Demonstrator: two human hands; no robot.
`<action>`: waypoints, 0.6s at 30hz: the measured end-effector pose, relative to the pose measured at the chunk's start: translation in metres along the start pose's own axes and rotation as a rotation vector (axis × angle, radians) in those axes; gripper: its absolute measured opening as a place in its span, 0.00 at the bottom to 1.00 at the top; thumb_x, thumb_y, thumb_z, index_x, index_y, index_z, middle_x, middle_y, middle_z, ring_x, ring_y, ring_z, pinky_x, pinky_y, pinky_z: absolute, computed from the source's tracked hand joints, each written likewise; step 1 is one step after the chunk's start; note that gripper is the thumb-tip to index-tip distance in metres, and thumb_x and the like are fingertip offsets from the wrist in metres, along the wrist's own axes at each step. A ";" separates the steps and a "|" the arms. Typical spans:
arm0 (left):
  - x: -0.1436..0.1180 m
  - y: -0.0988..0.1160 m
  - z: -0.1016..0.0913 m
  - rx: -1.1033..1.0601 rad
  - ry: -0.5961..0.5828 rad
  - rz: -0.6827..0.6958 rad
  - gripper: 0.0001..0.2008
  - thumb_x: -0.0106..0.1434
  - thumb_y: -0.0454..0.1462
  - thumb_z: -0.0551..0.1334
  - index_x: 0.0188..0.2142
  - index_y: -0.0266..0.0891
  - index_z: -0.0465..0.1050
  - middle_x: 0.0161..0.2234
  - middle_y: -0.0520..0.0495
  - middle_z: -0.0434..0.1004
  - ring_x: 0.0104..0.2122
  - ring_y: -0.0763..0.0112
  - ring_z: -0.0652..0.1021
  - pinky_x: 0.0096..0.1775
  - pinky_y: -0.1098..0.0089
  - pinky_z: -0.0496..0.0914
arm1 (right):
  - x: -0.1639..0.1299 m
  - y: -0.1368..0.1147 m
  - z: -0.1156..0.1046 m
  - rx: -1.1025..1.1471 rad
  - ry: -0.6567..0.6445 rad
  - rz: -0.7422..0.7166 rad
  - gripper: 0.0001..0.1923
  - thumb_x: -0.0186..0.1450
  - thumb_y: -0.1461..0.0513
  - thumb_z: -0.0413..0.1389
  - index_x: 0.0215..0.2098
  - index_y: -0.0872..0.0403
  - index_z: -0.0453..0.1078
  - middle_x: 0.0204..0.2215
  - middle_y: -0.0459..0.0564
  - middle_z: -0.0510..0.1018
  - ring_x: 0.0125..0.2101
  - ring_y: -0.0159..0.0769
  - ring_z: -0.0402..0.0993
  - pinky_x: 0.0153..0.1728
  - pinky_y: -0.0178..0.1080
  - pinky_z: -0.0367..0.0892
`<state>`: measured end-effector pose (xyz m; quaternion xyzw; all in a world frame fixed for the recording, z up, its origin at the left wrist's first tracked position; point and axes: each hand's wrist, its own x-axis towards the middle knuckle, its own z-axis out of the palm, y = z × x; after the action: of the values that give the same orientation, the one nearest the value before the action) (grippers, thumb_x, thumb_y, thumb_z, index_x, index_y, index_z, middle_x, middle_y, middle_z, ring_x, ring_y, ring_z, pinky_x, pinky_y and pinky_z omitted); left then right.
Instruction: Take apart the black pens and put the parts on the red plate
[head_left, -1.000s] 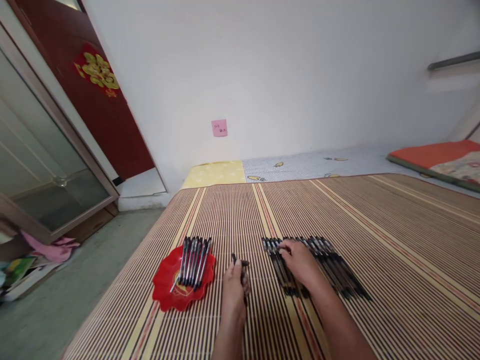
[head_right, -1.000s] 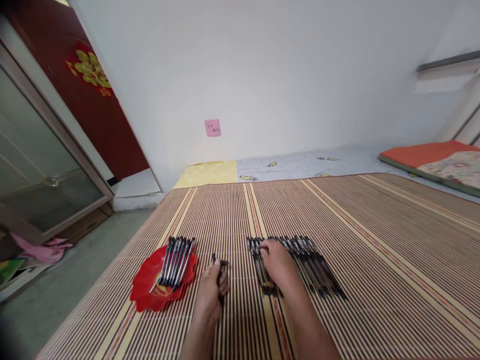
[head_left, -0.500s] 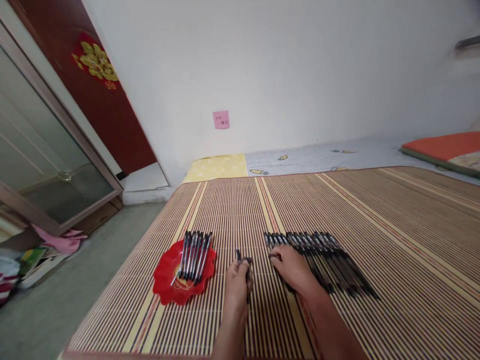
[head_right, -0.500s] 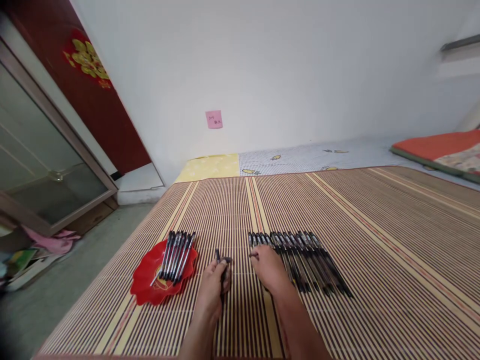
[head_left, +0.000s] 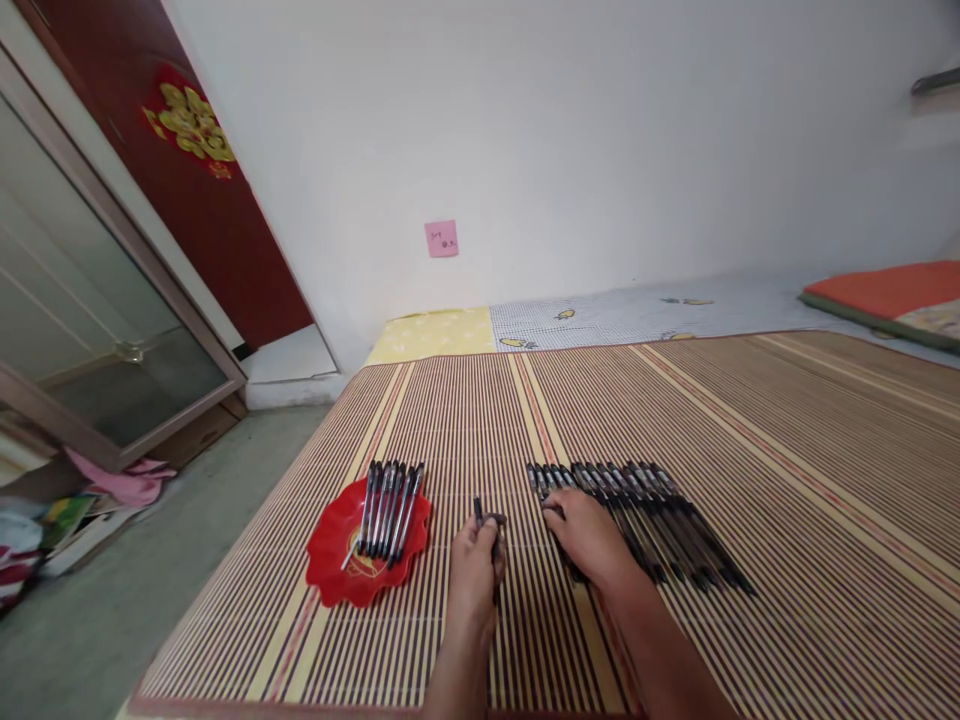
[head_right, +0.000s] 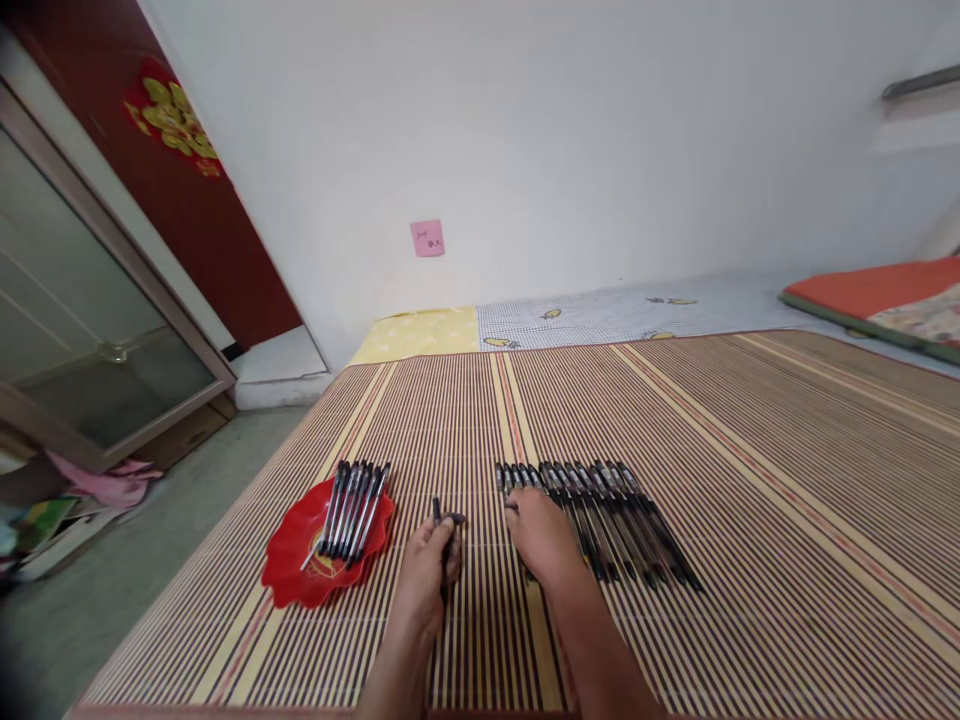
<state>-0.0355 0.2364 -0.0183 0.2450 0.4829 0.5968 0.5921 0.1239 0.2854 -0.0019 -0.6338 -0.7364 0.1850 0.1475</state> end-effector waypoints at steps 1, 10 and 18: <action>0.000 0.000 0.000 -0.002 0.001 -0.001 0.21 0.46 0.49 0.73 0.29 0.39 0.67 0.16 0.62 0.59 0.14 0.82 0.57 0.18 0.76 0.47 | 0.000 0.000 0.000 -0.016 0.001 0.001 0.12 0.68 0.65 0.53 0.40 0.53 0.79 0.42 0.54 0.82 0.42 0.38 0.78 0.39 0.33 0.63; 0.002 -0.002 0.000 0.032 0.034 0.005 0.22 0.45 0.50 0.73 0.29 0.38 0.69 0.15 0.61 0.59 0.14 0.82 0.57 0.18 0.76 0.49 | 0.000 0.000 0.005 0.063 -0.031 -0.048 0.16 0.67 0.65 0.52 0.47 0.54 0.79 0.48 0.58 0.81 0.46 0.43 0.78 0.44 0.37 0.66; 0.002 0.000 0.001 0.012 0.021 -0.002 0.22 0.44 0.49 0.73 0.30 0.38 0.69 0.16 0.61 0.59 0.14 0.82 0.58 0.19 0.76 0.49 | 0.000 0.005 0.000 -0.002 0.039 -0.007 0.14 0.68 0.64 0.51 0.43 0.54 0.79 0.46 0.56 0.80 0.43 0.41 0.78 0.42 0.36 0.65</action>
<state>-0.0352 0.2380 -0.0186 0.2419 0.4927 0.5959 0.5861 0.1282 0.2861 -0.0040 -0.6348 -0.7358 0.1714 0.1621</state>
